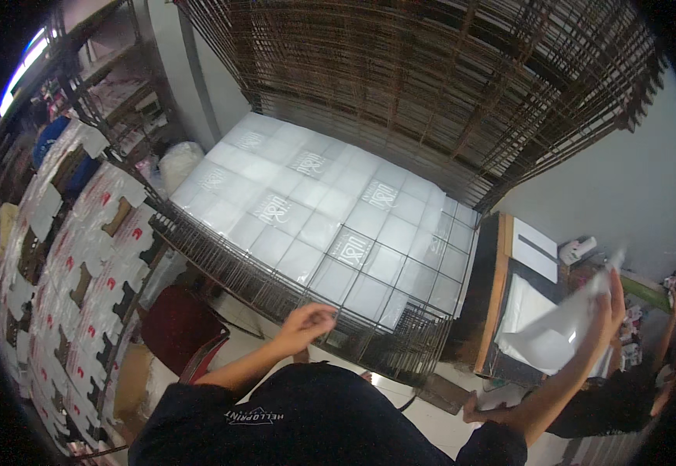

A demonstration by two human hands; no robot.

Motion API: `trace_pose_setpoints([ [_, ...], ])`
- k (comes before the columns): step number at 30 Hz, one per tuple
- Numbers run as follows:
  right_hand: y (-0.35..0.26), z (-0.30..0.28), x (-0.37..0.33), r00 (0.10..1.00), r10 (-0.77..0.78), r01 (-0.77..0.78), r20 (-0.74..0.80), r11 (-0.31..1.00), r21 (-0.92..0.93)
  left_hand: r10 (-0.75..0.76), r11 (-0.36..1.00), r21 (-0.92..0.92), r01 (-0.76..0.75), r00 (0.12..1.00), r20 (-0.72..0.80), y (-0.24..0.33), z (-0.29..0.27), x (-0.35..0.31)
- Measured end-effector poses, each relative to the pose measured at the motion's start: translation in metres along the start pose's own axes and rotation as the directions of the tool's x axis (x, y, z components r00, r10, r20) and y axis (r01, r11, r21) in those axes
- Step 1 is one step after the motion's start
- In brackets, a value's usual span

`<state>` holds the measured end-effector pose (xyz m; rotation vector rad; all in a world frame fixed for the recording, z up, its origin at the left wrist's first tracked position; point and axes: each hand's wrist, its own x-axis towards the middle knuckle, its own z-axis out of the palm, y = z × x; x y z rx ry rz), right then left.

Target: The person repeatedly picks up white plastic sheets from a table and places them onto a metal wire rack. They handle the sheets one at a time, smoothing them out as they stack them. The task continues in a repetitive loop throughout the clip.

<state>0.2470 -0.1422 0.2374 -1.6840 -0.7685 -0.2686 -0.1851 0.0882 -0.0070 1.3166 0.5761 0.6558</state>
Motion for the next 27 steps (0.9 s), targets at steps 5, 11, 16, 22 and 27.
trace_pose_setpoints([
  [5,-0.115,0.144,-0.026,0.928,0.005,-0.065,0.374,0.987,0.148,-0.419,0.765,-0.165,0.623,0.675,0.608,-0.007,0.026,0.033],
  [11,-0.199,0.263,-0.082,0.806,-0.067,-0.182,0.588,0.917,0.355,-0.404,0.269,-0.37,0.889,0.453,0.795,-0.01,0.018,0.021],
  [16,-0.24,0.289,-0.085,0.748,-0.1,-0.255,0.657,0.869,0.423,-0.112,0.092,-0.499,0.861,0.507,0.854,-0.01,-0.024,0.014],
  [22,-0.202,0.253,-0.083,0.877,-0.079,-0.168,0.475,0.874,0.455,-0.134,0.289,-0.802,0.523,0.851,0.507,0.011,-0.088,0.035],
  [27,-0.065,0.221,-0.113,0.855,0.29,-0.377,0.431,0.917,0.13,-0.213,0.808,-0.561,0.181,0.977,0.009,0.016,-0.122,0.07],
])
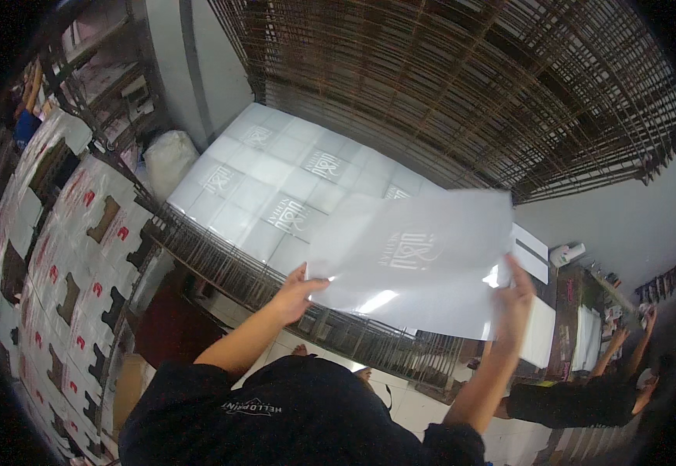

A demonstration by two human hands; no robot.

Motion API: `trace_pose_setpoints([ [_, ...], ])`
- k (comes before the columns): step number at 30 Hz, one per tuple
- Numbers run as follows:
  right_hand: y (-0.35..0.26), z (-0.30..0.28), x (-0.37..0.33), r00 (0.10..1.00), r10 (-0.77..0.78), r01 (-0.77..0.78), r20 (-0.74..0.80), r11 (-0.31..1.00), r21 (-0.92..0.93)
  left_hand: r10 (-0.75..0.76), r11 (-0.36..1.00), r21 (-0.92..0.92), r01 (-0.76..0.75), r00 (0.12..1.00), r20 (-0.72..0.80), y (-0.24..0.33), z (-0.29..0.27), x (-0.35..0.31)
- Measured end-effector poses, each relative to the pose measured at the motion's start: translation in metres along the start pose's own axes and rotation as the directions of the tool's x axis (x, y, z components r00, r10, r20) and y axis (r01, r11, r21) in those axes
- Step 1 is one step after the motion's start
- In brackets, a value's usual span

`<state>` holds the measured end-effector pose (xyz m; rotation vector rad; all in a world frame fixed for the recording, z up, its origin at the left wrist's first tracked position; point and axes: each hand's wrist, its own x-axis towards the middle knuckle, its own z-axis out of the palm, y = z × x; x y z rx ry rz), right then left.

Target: The person repeatedly picks up white plastic sheets from a table and places them onto a metal wire rack. They handle the sheets one at a time, smoothing them out as they stack them. The task continues in a repetitive loop throughout the clip.

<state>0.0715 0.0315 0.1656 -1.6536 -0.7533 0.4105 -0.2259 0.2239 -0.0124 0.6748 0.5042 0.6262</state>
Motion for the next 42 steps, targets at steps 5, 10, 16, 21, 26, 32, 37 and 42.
trace_pose_setpoints([
  [5,0.202,0.016,0.0,0.973,0.193,-0.197,-0.127,0.98,-0.027,0.353,0.548,0.836,0.012,0.903,-0.244,-0.011,-0.048,0.03],
  [10,0.263,0.028,-0.016,0.971,0.169,-0.203,-0.17,0.957,-0.209,0.509,0.259,0.958,-0.126,0.86,-0.025,-0.021,-0.067,0.035],
  [16,0.25,0.045,-0.021,0.956,0.154,-0.203,-0.248,0.961,-0.186,0.563,0.235,0.962,-0.136,0.827,-0.02,-0.018,-0.072,0.033],
  [21,0.277,0.044,-0.016,0.959,0.114,-0.165,-0.258,0.969,-0.183,0.553,0.159,0.982,-0.1,0.833,-0.005,-0.014,-0.078,0.036],
  [26,0.269,0.052,-0.019,0.957,0.147,-0.197,-0.25,0.963,-0.184,0.53,0.15,0.987,-0.06,0.848,-0.029,-0.011,-0.081,0.033],
  [32,0.28,0.048,-0.02,0.969,0.062,-0.123,-0.238,0.96,-0.251,0.529,0.058,0.997,-0.056,0.849,0.017,-0.01,-0.082,0.034],
  [37,0.264,0.056,-0.025,0.955,0.141,-0.194,-0.26,0.962,-0.194,0.517,0.029,0.999,-0.034,0.856,0.014,-0.01,-0.084,0.033],
  [42,0.271,0.054,-0.027,0.956,0.102,-0.184,-0.274,0.938,-0.293,0.529,-0.045,0.996,-0.083,0.844,0.094,-0.013,-0.089,0.037],
])
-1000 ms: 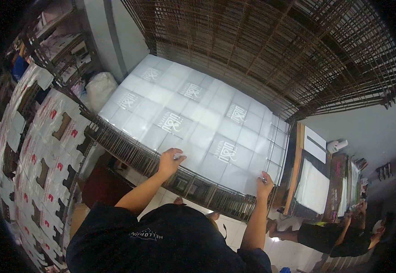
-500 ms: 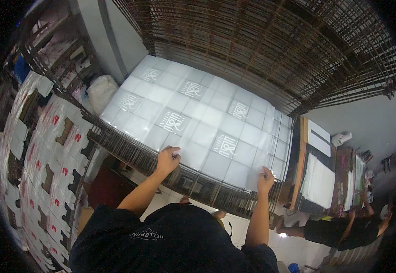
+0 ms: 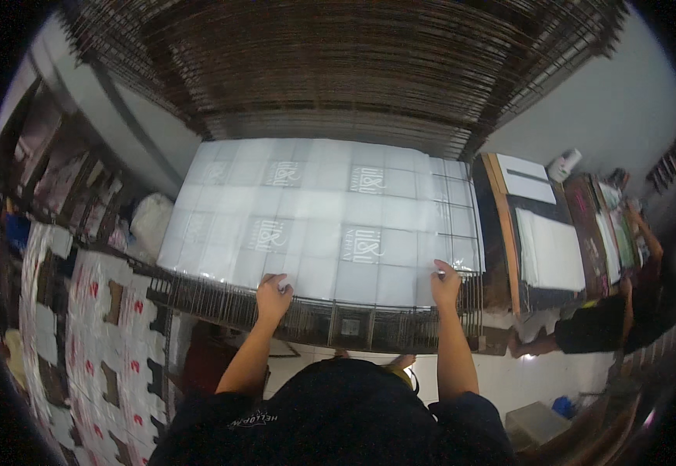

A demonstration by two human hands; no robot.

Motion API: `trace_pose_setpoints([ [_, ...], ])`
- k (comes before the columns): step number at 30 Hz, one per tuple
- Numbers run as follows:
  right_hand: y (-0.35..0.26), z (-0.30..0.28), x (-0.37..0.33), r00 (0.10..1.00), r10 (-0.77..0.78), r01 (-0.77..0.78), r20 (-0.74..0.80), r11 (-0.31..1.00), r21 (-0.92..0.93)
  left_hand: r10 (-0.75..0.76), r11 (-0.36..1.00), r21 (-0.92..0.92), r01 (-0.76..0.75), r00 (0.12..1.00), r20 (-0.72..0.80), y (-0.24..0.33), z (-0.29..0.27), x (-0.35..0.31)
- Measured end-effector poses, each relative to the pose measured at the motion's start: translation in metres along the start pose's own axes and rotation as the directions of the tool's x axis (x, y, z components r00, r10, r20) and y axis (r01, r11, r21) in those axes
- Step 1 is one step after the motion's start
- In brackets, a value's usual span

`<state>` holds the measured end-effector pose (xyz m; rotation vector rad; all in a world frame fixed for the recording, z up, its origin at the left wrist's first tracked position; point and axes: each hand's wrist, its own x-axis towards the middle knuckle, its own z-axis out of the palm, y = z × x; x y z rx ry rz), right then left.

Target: The person repeatedly picks up white plastic sheets from a table and places them onto a metal wire rack. They handle the sheets one at a time, smoothing them out as they stack them. The task continues in a repetitive loop throughout the clip.

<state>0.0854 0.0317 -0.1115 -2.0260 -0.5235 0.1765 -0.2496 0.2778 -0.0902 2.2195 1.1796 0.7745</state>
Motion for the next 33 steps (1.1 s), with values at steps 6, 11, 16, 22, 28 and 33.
trace_pose_setpoints([
  [6,0.002,0.006,-0.002,0.993,-0.074,0.068,-0.092,0.995,-0.067,0.003,0.999,0.034,-0.004,0.999,0.033,-0.005,0.003,0.001],
  [11,-0.006,0.005,-0.005,0.991,-0.086,0.077,-0.099,0.993,-0.091,0.017,1.0,0.023,-0.018,0.999,0.04,-0.006,0.001,0.002],
  [16,-0.004,0.003,-0.002,0.981,-0.143,0.114,-0.131,0.973,-0.202,0.071,0.986,0.146,-0.075,0.997,0.028,0.006,-0.006,0.003],
  [22,-0.039,-0.044,-0.012,0.963,-0.153,0.108,-0.222,0.973,-0.203,0.111,0.981,0.17,-0.096,0.991,-0.078,0.015,-0.025,-0.006],
  [28,0.018,-0.114,-0.008,0.903,0.044,0.021,-0.428,0.989,0.145,0.264,0.963,0.091,-0.254,0.956,-0.131,0.047,-0.016,-0.035],
  [33,0.052,-0.182,0.003,0.788,0.408,-0.112,-0.461,0.831,0.545,0.23,0.966,-0.089,-0.244,0.963,-0.142,0.098,0.02,-0.056],
])
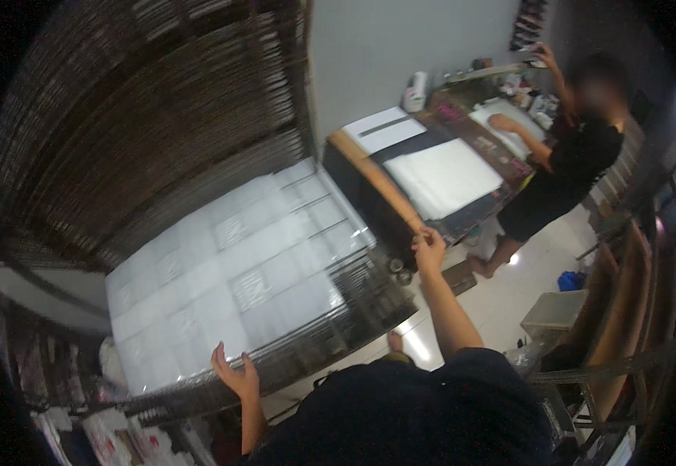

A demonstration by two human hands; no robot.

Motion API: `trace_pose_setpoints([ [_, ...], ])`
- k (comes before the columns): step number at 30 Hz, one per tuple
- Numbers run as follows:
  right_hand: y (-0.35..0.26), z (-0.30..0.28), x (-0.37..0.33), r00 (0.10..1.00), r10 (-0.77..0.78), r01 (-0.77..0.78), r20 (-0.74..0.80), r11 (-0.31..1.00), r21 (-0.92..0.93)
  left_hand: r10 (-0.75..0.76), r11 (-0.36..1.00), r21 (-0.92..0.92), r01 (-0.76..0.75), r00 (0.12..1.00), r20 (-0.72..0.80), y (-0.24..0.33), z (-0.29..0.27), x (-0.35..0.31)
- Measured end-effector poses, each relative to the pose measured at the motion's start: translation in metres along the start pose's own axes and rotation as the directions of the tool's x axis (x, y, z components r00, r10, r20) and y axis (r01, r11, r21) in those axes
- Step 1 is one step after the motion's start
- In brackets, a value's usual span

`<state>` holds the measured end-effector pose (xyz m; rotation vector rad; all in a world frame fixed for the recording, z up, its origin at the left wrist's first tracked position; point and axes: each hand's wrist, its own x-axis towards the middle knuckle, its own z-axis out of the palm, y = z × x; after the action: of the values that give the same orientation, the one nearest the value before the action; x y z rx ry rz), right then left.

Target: The person repeatedly picks up white plastic sheets from a table and places them onto a metal wire rack. They handle the sheets one at a time, smoothing them out as they stack them. The task continues in a repetitive loop throughout the clip.

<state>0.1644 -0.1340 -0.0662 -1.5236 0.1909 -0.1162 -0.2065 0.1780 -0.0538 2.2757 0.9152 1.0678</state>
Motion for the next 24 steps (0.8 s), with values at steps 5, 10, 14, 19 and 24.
trace_pose_setpoints([
  [5,-0.003,-0.054,0.064,0.971,0.178,-0.157,-0.158,0.978,0.136,-0.003,0.998,-0.058,0.006,0.999,0.052,0.071,0.044,0.005],
  [10,0.027,-0.093,0.144,0.939,0.306,-0.245,-0.156,0.915,0.32,-0.007,0.996,-0.093,0.012,0.998,0.055,0.137,0.08,0.01],
  [14,0.056,-0.114,0.206,0.903,0.411,-0.303,-0.128,0.817,0.49,0.012,0.996,-0.083,-0.007,0.998,0.063,0.176,0.105,0.005],
  [19,0.084,-0.152,0.262,0.87,0.491,-0.27,-0.035,0.537,0.799,0.18,0.982,-0.057,-0.178,0.983,0.03,0.197,0.128,-0.01],
  [24,0.066,-0.157,0.254,0.907,0.412,-0.174,0.083,0.188,0.967,0.145,0.986,0.067,-0.15,0.987,0.073,0.218,0.119,-0.025],
])
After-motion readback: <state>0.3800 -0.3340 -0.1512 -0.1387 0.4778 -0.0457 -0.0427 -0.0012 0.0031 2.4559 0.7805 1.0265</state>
